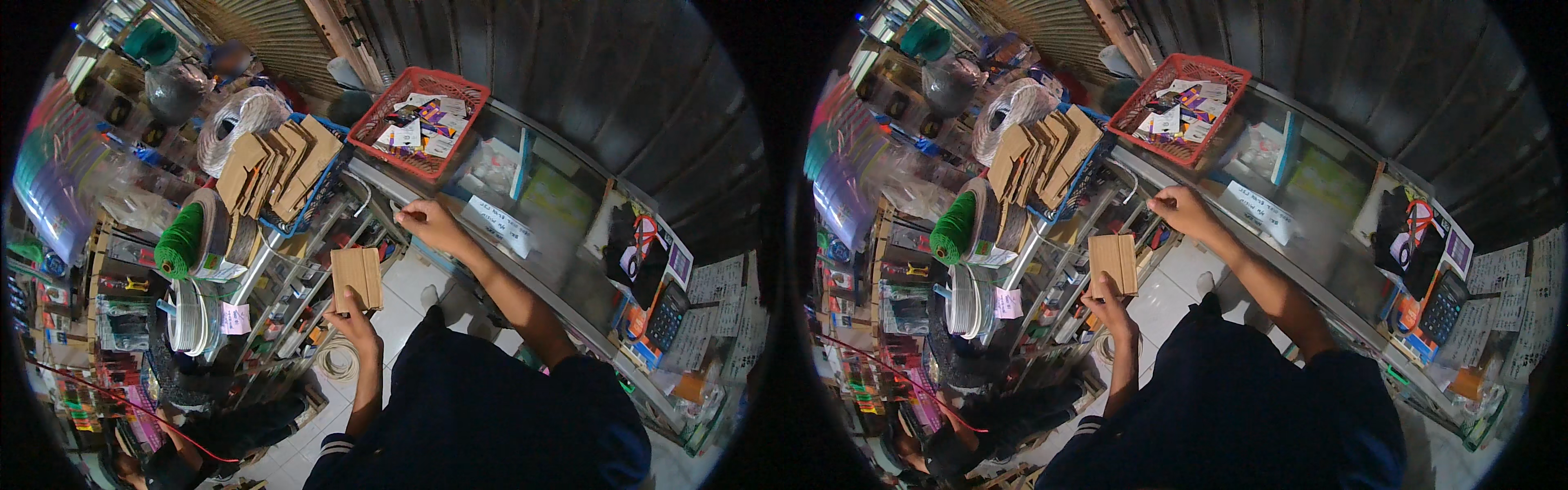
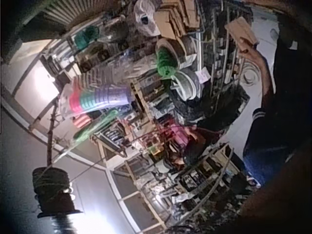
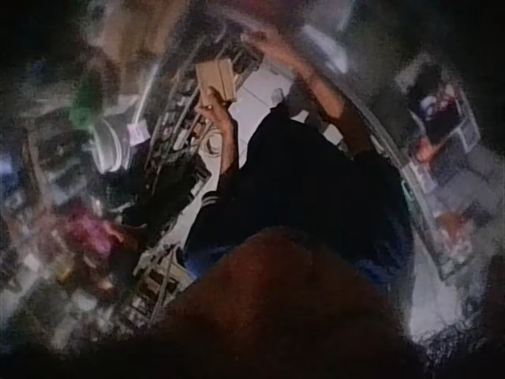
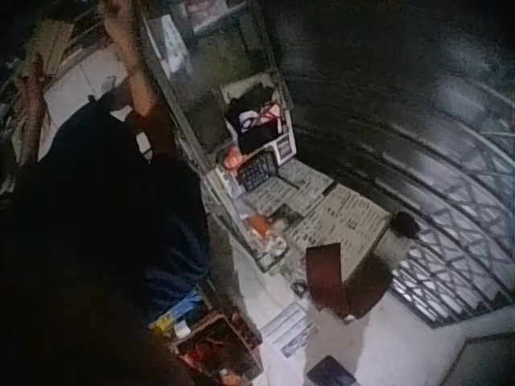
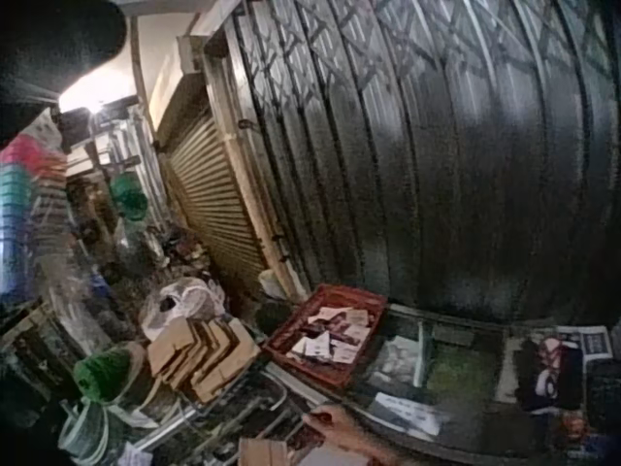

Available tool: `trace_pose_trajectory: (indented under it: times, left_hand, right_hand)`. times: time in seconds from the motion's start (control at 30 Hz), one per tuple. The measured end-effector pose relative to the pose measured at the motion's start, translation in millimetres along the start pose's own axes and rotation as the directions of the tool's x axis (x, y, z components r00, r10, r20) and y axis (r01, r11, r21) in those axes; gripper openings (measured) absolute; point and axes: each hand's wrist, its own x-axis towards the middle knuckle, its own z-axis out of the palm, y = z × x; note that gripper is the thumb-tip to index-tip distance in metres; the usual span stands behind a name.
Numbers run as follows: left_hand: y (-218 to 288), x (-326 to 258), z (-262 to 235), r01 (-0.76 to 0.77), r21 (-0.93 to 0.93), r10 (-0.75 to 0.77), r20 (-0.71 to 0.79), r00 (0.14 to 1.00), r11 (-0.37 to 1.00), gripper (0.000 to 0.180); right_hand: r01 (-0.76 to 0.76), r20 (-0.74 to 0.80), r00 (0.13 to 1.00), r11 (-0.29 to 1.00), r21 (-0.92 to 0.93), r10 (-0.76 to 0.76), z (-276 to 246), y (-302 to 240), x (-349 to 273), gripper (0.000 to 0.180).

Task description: The person folds a cardboard sheet into a small box, secures it with tape after cutting a piece from a roll with scissors, and then places a small packaged item inside.

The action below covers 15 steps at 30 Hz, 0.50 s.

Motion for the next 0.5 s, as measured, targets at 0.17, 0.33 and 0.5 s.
trace_pose_trajectory:
  times: [0.17, 0.33, 0.5]
  left_hand:
    - [9.9, -7.3, 3.0, -0.002, 0.024, 0.002, 0.003, 1.0, 1.0, 0.044]
    - [15.2, -5.6, 1.4, 0.009, 0.054, -0.01, 0.02, 1.0, 0.999, 0.044]
    - [23.0, -6.8, -0.8, -0.106, 0.018, 0.104, 0.074, 0.992, 0.994, 0.045]
  right_hand:
    - [0.086, -0.235, 0.956, 0.93, -0.357, -0.178, 17.7, 8.1, 49.7, 0.023]
    - [-0.036, -0.286, 0.94, 0.783, -0.622, -0.184, 34.7, 18.1, 81.4, 0.016]
    - [-0.12, -0.296, 0.942, 0.666, -0.736, -0.158, 41.0, 28.3, 92.0, 0.023]
